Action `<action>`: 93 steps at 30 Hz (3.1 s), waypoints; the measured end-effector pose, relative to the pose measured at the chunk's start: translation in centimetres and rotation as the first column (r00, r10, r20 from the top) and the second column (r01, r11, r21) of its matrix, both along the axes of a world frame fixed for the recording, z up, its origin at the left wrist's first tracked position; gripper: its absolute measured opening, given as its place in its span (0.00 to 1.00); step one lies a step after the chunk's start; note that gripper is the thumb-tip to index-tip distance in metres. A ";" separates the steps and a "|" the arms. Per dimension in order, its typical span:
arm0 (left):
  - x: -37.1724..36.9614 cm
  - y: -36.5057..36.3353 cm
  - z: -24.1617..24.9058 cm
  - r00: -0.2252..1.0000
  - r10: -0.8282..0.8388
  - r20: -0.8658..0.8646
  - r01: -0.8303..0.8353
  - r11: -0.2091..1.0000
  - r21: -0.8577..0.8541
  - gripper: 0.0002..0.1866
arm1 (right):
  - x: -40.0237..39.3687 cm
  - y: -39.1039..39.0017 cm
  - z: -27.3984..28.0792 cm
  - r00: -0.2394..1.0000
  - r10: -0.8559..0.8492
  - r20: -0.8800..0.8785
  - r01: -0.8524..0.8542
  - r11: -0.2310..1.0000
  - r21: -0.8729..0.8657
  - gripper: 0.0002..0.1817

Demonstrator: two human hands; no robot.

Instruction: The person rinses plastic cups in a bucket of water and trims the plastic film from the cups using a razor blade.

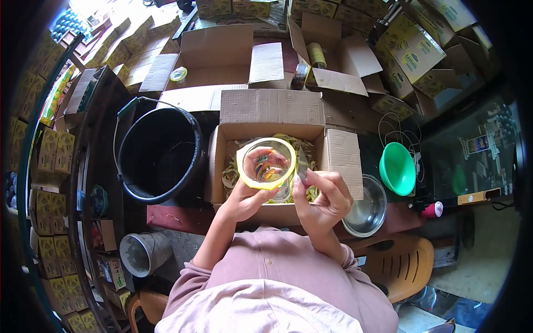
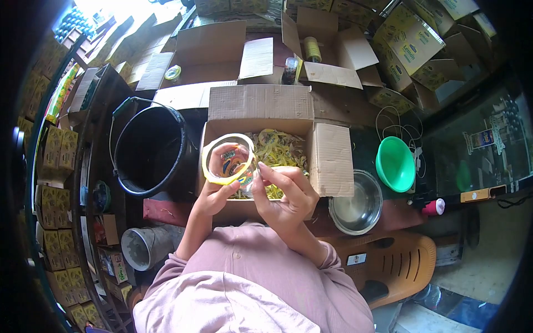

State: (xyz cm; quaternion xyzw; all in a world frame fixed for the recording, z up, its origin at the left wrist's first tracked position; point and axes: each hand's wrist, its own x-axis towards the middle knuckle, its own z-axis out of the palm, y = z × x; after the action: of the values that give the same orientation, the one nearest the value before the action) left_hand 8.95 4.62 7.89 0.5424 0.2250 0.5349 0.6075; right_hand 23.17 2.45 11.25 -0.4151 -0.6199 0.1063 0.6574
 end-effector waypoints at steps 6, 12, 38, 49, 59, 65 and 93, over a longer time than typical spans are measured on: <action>0.1 -0.1 -0.2 0.993 0.061 -0.098 -0.053 0.995 0.082 0.33 | -0.3 -0.1 0.1 1.000 -0.017 0.010 0.017 0.999 0.027 0.16; 0.5 -0.4 -0.4 0.934 0.243 -0.262 -0.182 0.954 0.238 0.36 | -0.5 0.1 -0.1 0.999 -0.052 0.011 0.052 0.998 0.026 0.16; 0.0 -1.0 -0.1 0.741 0.402 -0.538 -0.075 0.846 0.528 0.38 | 0.0 0.6 -0.6 0.992 -0.119 0.034 0.117 0.992 0.055 0.18; -0.1 -0.7 -0.2 0.784 0.384 -0.488 -0.125 0.867 0.482 0.37 | -0.2 -0.1 -0.3 0.996 -0.084 0.031 0.082 0.995 0.059 0.15; 0.2 -0.9 -0.4 0.873 0.308 -0.377 -0.178 0.923 0.342 0.38 | -0.1 0.1 -0.3 0.994 -0.100 0.049 0.096 0.993 0.071 0.17; -0.1 -0.9 -0.6 0.838 0.311 -0.447 -0.146 0.919 0.365 0.35 | -0.1 0.2 -0.6 0.993 -0.115 0.030 0.113 0.991 0.066 0.18; -0.4 -0.9 0.1 0.861 0.218 -0.459 -0.065 0.943 0.325 0.37 | 0.8 0.3 -0.9 0.997 -0.067 0.050 0.065 0.997 0.039 0.17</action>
State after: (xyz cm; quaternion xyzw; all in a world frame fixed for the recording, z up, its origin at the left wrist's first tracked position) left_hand 8.54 3.68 7.97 0.7270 0.3272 0.4518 0.4004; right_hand 23.95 2.77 10.39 -0.4257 -0.6242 0.0623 0.6521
